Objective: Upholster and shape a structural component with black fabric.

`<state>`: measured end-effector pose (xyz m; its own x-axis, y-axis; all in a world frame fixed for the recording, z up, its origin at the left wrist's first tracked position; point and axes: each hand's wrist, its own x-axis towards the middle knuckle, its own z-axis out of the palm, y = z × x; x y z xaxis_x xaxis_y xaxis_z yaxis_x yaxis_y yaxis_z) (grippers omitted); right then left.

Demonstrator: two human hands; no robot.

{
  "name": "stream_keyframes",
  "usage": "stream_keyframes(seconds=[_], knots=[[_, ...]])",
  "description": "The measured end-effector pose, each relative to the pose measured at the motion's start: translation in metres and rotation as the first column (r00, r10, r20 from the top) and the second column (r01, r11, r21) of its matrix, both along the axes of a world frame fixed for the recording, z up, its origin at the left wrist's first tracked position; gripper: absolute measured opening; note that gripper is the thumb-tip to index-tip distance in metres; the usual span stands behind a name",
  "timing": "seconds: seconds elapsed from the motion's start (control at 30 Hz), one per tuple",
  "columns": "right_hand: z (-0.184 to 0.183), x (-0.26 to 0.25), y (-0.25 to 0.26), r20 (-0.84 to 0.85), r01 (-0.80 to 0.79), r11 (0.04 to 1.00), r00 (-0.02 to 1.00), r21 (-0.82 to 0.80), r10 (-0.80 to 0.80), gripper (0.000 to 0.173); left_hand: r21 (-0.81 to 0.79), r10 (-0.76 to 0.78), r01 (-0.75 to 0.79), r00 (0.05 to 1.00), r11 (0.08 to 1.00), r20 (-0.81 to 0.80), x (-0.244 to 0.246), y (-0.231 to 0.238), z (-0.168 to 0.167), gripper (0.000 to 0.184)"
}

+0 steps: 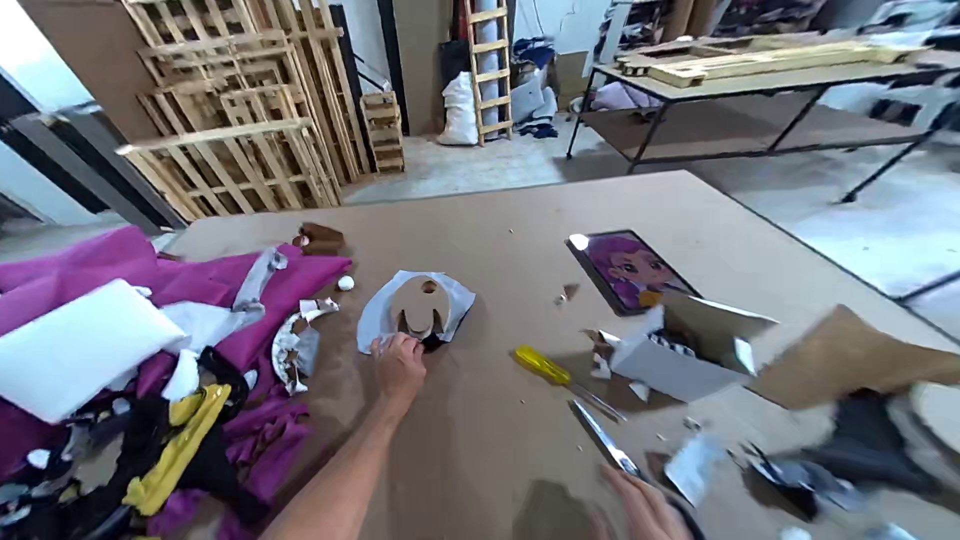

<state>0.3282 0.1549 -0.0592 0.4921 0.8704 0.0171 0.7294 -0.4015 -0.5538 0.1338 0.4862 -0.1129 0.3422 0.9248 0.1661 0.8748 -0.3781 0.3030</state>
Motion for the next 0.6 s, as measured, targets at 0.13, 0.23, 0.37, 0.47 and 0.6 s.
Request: stream_keyframes(seconds=[0.13,0.23,0.37,0.47,0.6], knots=[[-0.002,-0.067,-0.028,-0.491,-0.048,0.995,0.871,-0.089,-0.002,0.051,0.13,-0.098,0.087,0.992,0.988,0.08,-0.057,-0.15,-0.011,0.026],[-0.01,-0.099,-0.061,-0.549,0.01,0.993,0.833,-0.119,-0.074,0.049,0.182,-0.212,0.186,0.968,0.965,0.136,-0.094,-0.273,-0.008,0.02],[-0.006,-0.119,-0.112,-0.244,-0.022,1.0,0.97,-0.009,0.019,0.045,0.031,-0.292,0.29,0.946,0.956,0.142,-0.129,-0.406,0.012,0.017],[-0.01,-0.122,-0.134,-0.038,-0.197,0.972,0.978,0.127,0.203,0.04,0.013,-0.349,0.356,0.909,0.935,0.229,-0.148,-0.459,0.015,0.023],[-0.026,-0.116,-0.122,-0.208,-0.305,0.948,0.925,0.092,0.317,0.04,-0.186,0.041,0.047,0.896,0.981,0.443,-0.178,-0.436,0.045,0.027]])
